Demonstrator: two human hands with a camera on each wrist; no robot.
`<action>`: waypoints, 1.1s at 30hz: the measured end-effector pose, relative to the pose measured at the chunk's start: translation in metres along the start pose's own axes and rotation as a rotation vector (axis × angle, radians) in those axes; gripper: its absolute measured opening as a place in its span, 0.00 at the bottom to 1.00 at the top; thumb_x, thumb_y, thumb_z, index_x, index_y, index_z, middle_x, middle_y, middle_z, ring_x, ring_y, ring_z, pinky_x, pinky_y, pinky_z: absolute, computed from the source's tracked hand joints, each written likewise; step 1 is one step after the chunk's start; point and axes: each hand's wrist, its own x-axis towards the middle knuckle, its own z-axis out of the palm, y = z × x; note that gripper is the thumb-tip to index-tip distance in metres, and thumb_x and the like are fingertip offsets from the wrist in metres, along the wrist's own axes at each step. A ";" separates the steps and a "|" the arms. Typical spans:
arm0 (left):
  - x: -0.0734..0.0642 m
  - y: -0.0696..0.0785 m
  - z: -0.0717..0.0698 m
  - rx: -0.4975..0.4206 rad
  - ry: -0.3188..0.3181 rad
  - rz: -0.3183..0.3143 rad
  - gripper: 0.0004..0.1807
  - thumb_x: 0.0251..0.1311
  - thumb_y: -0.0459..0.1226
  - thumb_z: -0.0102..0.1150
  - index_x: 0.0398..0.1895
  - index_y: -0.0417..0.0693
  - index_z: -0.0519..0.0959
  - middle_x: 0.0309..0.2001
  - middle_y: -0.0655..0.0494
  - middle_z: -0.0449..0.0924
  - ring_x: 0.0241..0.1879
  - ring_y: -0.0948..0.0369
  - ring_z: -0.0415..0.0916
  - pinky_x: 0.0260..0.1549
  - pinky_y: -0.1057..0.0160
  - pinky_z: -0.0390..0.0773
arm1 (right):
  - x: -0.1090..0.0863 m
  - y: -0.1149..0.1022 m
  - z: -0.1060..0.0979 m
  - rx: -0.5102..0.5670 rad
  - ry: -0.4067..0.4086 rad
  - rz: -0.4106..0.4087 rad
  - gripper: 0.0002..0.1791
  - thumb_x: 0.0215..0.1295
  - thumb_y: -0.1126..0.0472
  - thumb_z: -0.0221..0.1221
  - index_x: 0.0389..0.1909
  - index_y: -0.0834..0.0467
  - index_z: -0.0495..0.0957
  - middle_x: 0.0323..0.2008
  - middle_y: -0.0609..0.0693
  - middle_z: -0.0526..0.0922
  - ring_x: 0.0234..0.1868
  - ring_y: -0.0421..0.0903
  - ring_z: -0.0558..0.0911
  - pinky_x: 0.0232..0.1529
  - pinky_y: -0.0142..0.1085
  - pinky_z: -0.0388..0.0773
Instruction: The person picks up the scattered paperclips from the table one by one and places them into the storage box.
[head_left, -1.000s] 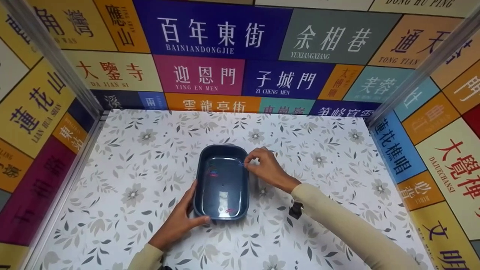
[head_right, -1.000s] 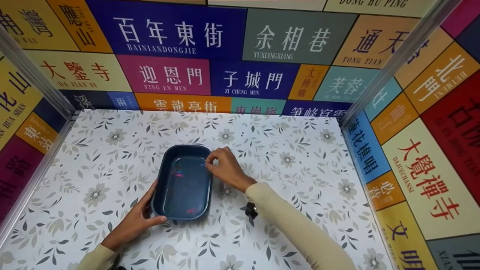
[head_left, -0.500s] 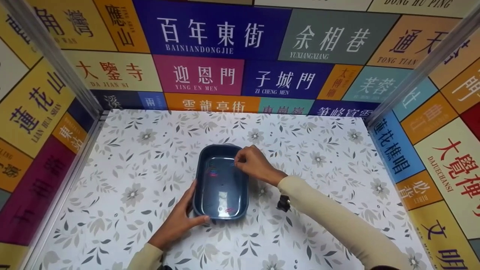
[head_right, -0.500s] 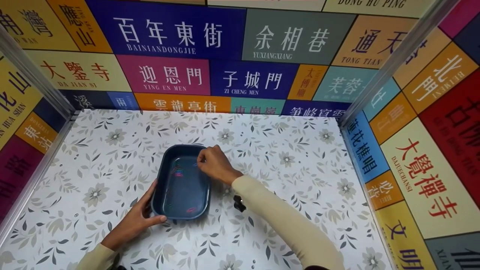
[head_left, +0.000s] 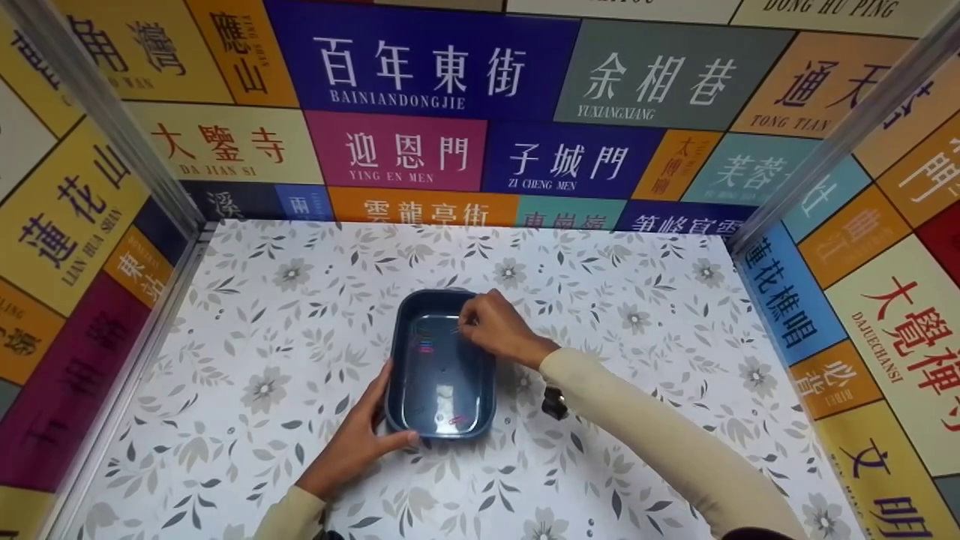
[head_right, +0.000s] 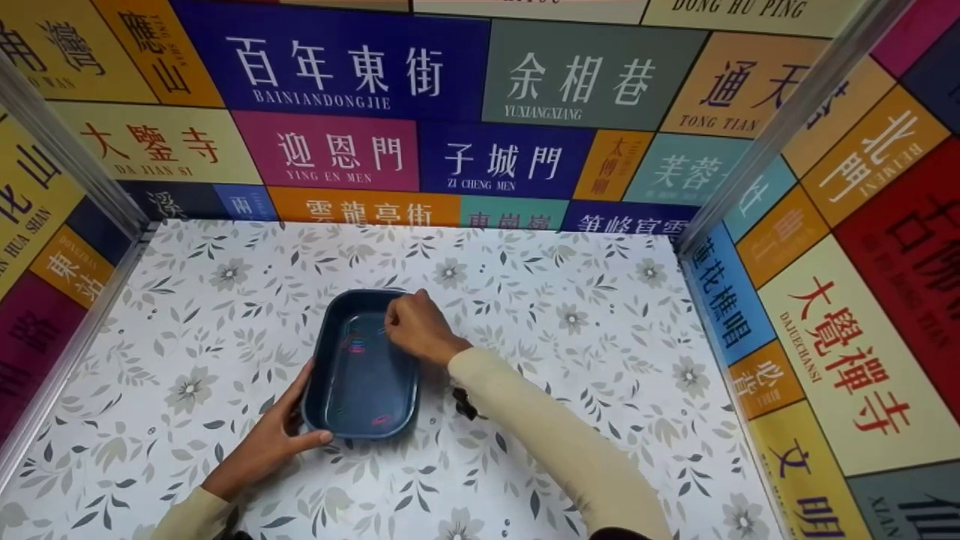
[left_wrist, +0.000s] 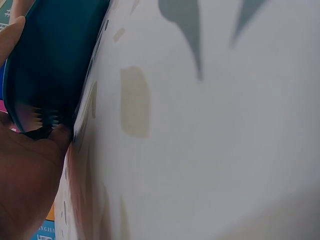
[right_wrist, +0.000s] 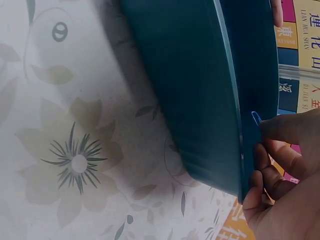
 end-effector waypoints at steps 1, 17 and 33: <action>0.000 0.000 0.000 -0.002 0.000 0.000 0.69 0.60 0.35 0.84 0.93 0.63 0.41 0.91 0.53 0.41 0.88 0.52 0.46 0.82 0.54 0.55 | 0.001 0.000 0.000 -0.002 -0.002 -0.002 0.04 0.63 0.69 0.68 0.31 0.61 0.91 0.32 0.54 0.89 0.42 0.54 0.80 0.52 0.49 0.78; -0.002 -0.001 0.000 0.005 -0.005 -0.008 0.68 0.62 0.36 0.83 0.93 0.68 0.42 0.91 0.55 0.40 0.88 0.54 0.45 0.81 0.57 0.55 | 0.011 -0.006 0.013 -0.023 -0.016 -0.079 0.05 0.60 0.71 0.68 0.27 0.61 0.90 0.29 0.53 0.89 0.36 0.55 0.83 0.46 0.47 0.82; -0.001 -0.001 -0.002 0.020 -0.012 0.021 0.68 0.62 0.36 0.83 0.93 0.68 0.42 0.91 0.57 0.41 0.87 0.56 0.45 0.76 0.74 0.55 | 0.021 -0.015 0.011 -0.079 -0.094 -0.157 0.07 0.59 0.71 0.68 0.23 0.61 0.88 0.20 0.46 0.82 0.24 0.43 0.75 0.32 0.36 0.76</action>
